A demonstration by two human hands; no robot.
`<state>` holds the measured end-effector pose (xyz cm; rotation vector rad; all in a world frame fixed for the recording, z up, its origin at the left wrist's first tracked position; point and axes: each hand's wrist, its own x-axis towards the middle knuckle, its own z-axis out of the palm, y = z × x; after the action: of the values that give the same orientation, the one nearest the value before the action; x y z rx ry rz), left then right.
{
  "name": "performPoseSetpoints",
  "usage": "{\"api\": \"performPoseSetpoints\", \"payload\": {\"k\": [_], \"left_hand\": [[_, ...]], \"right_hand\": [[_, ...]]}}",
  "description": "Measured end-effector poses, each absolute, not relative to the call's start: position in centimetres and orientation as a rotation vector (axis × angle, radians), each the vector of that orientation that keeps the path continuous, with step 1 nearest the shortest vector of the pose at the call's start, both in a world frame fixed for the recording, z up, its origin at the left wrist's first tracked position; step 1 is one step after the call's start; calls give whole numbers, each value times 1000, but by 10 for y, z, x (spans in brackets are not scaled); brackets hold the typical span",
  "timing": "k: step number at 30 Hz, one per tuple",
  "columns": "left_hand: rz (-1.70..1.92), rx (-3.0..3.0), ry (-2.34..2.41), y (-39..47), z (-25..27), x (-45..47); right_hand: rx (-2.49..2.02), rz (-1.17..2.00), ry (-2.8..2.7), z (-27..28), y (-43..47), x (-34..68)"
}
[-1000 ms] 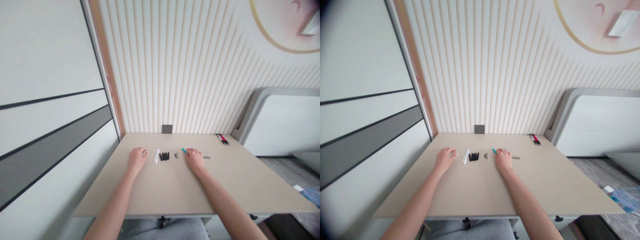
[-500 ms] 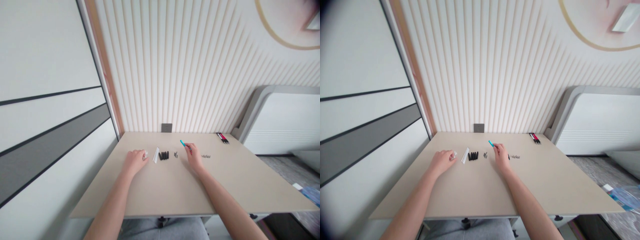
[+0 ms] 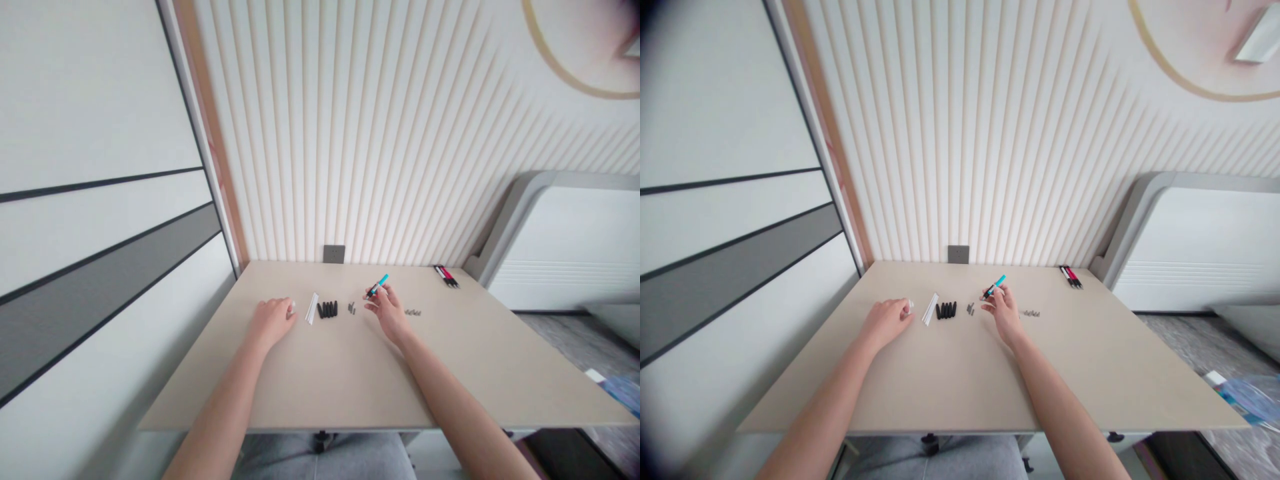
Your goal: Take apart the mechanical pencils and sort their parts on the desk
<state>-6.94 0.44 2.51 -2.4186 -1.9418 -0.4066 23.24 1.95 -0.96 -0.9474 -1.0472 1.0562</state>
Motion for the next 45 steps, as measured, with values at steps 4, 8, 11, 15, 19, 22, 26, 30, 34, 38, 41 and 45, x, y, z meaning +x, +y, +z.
{"api": "performPoseSetpoints", "payload": {"k": [4, 8, 11, 15, 19, 22, 26, 30, 34, 38, 41, 45], "left_hand": [[-435, -2429, -2012, 5, 24, -71], [-440, -2455, -2007, 4, 25, -71], [-453, -2476, -1975, 4, 25, -71], [-466, -2503, -1940, 5, 22, -71], [-455, -2524, -1883, 6, 19, -72], [-473, -2553, -1821, 7, 20, -72], [-661, -2598, -1768, 8, 22, -68], [-946, -2710, -1735, 9, 19, -54], [-1164, -2798, -1745, 5, 13, -36], [-1312, -2856, -1705, 0, 12, -23], [-1344, -2877, -1653, -2, 13, -20], [-1420, -2876, -1713, -2, 13, -19]], "right_hand": [[-1046, 854, -1153, -10, 21, 236], [-1211, 563, -1270, -11, 23, 243], [-1251, 472, -1304, -13, 24, 245], [-1252, 468, -1305, -13, 22, 244], [-1248, 394, -1415, -10, 17, 242], [-1248, 364, -1449, -9, 16, 240], [-1230, 372, -1448, -12, 16, 237], [-1224, 413, -1456, -13, 16, 235], [-1231, 437, -1560, -11, 13, 235], [-1216, 431, -1664, -7, 8, 233], [-1231, 425, -1692, -7, 7, 231], [-1213, 428, -1702, -8, 6, 230]]}}
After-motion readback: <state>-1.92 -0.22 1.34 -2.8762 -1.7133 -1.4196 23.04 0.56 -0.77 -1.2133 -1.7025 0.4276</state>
